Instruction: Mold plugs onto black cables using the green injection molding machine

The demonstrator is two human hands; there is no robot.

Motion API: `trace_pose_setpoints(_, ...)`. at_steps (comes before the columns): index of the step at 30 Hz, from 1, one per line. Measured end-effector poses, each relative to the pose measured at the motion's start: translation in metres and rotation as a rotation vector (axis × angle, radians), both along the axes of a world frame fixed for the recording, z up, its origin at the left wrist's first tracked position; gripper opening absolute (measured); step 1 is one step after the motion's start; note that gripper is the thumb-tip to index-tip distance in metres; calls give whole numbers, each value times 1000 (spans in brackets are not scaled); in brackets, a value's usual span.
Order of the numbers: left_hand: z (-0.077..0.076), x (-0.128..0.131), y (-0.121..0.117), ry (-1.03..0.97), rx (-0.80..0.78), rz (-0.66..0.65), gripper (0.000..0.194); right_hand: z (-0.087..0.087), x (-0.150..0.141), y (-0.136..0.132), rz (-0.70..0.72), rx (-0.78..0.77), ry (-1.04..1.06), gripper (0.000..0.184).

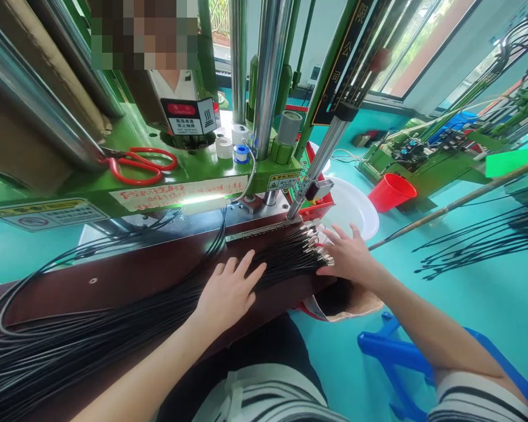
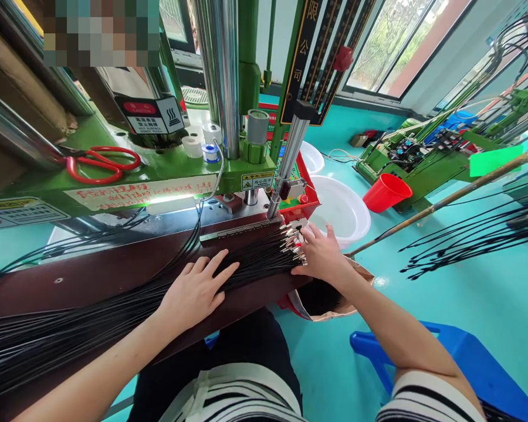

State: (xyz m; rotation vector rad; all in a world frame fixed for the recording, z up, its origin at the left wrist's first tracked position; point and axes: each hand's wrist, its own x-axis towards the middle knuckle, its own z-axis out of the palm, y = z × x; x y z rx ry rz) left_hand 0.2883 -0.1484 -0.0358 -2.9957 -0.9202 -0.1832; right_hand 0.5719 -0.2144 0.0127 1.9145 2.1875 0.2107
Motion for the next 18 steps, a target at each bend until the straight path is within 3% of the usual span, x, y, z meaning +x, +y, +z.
trace_pose_setpoints(2,0,0,1,-35,-34,-10,45,3,4,-6,-54,-4,44,58)
trace_pose_setpoints(4,-1,0,3,-88,-103,-3,49,2,-3,-12,-89,121,123,65)
trace_pose_setpoints(7,-4,0,12,-142,-218,76,55,-14,-30,-16,3,251,287,62)
trace_pose_setpoints(10,-2,2,27,-132,-370,118,45,-40,-57,-8,137,182,381,61)
trace_pose_setpoints(13,4,5,44,-71,-565,125,36,-57,-65,8,117,172,406,65)
trace_pose_setpoints(18,15,6,54,57,-533,-22,26,-60,-54,18,157,187,501,64)
